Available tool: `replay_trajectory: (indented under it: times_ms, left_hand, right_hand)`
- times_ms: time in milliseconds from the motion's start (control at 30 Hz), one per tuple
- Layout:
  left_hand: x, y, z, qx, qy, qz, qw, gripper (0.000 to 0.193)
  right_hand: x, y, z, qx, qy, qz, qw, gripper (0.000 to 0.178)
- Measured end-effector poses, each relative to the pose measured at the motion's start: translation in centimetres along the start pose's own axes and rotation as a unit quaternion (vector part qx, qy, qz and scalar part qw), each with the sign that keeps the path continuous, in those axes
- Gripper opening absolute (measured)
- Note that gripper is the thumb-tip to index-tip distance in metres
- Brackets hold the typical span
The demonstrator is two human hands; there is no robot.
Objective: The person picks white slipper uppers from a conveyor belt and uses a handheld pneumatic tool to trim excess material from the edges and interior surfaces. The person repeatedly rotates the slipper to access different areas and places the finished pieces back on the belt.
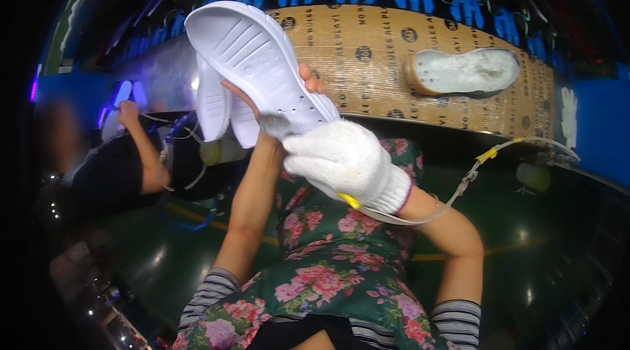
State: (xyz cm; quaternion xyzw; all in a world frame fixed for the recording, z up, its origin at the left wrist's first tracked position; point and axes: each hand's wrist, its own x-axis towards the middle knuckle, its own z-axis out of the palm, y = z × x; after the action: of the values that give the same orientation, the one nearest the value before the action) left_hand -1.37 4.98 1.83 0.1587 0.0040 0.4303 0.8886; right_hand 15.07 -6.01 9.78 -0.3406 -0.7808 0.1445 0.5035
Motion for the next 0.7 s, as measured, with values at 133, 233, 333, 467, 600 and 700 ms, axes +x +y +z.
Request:
replay_trajectory:
  times_ms: [133,233,333,467,600,700]
  left_hand:
    - [1.0,0.4,0.0,-0.023,-0.070,0.033,0.997,0.127]
    - [1.5,1.1,0.0,-0.021,-0.082,0.002,0.996,0.124]
    - [1.6,2.1,0.3,-0.051,-0.052,-0.035,0.997,0.130]
    - [1.9,3.1,1.6,0.053,-0.029,-0.085,0.995,0.135]
    - [3.3,3.7,0.7,0.081,-0.071,-0.147,0.983,0.132]
    - [3.4,3.9,0.4,0.069,-0.125,-0.203,0.969,0.126]
  right_hand:
    - [0.3,1.1,-1.2,0.075,0.008,0.013,0.997,0.033]
    - [-0.4,0.8,0.2,-0.008,0.007,-0.020,1.000,0.035]
    - [-1.1,0.0,0.4,0.118,-0.041,-0.014,0.992,0.035]
    - [-0.2,1.0,-1.3,0.017,-0.005,0.021,1.000,0.036]
    - [-1.5,0.5,0.9,0.066,-0.065,-0.019,0.996,0.026]
    - [0.1,0.1,-1.0,0.208,-0.073,0.045,0.974,0.020]
